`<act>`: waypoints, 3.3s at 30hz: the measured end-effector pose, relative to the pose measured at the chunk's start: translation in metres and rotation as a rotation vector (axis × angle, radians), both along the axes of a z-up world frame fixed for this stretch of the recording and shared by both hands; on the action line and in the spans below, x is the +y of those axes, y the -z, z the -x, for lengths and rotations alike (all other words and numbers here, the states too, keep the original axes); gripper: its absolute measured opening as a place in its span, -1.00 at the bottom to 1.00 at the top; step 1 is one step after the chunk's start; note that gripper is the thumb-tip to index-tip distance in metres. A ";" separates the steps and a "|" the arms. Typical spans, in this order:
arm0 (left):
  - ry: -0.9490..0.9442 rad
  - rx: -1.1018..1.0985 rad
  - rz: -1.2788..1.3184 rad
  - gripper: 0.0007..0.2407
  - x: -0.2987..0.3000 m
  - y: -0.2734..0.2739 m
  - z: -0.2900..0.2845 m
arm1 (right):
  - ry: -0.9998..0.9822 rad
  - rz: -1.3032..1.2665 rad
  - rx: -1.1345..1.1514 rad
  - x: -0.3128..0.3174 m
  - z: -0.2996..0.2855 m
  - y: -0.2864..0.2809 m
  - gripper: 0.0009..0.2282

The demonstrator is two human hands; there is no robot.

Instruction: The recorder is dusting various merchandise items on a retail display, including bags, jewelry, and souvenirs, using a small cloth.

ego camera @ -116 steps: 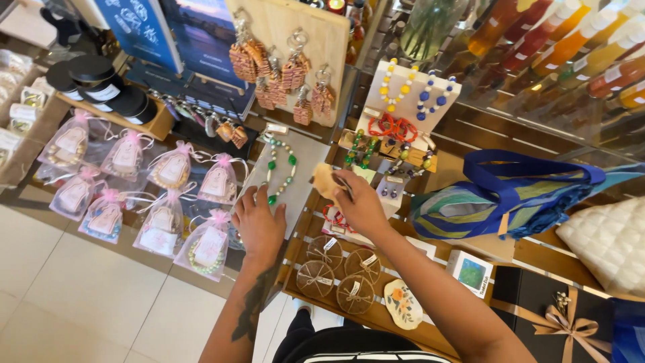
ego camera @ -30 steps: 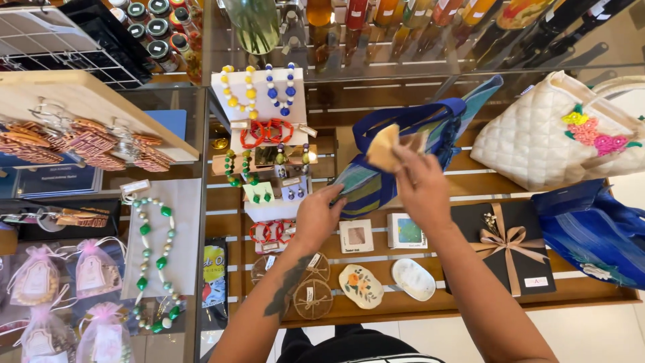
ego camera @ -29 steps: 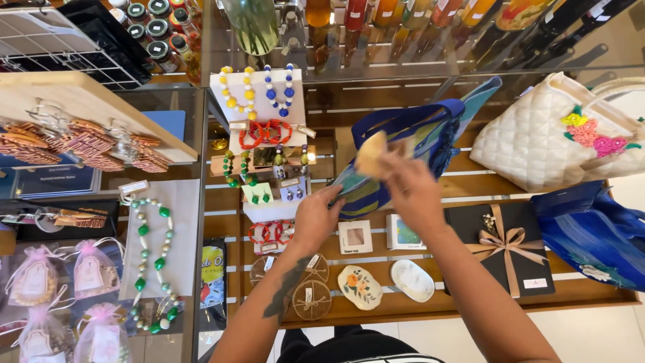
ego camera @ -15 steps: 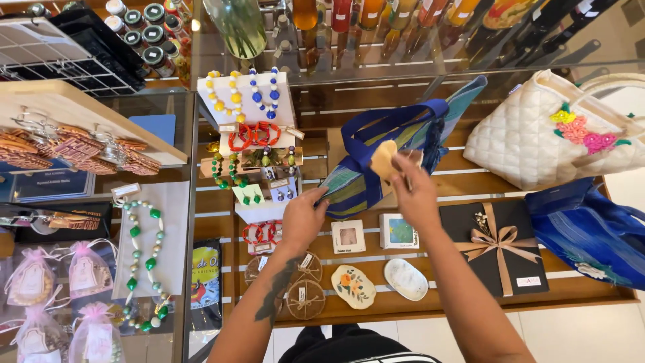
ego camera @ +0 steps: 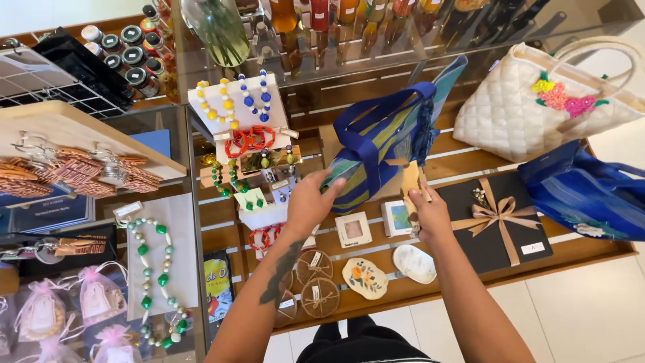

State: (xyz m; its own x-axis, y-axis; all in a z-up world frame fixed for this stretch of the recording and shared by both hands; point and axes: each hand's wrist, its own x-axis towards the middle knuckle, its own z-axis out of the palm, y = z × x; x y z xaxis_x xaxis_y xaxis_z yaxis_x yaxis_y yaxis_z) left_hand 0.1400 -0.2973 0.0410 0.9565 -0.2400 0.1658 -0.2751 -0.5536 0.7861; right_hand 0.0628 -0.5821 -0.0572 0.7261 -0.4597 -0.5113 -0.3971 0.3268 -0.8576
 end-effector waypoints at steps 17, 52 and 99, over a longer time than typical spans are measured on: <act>-0.026 0.656 -0.104 -0.21 -0.065 0.048 -0.106 | -0.034 -0.149 0.029 0.022 -0.009 -0.063 -0.72; 0.351 0.873 1.375 -0.30 -0.092 -0.054 -0.092 | -0.449 1.012 -0.809 0.032 -0.090 -0.204 -0.77; 0.290 0.527 0.719 -0.58 -0.053 -0.151 -0.077 | -0.500 0.917 -0.643 -0.018 -0.141 -0.250 -0.75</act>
State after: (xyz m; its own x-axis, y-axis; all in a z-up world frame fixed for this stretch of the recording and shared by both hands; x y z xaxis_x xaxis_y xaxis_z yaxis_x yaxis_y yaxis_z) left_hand 0.2171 -0.3499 0.1925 0.8692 -0.4894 -0.0712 0.1633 0.1481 0.9754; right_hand 0.2039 -0.6000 0.1928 0.9266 -0.0590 0.3714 0.2749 -0.5679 -0.7759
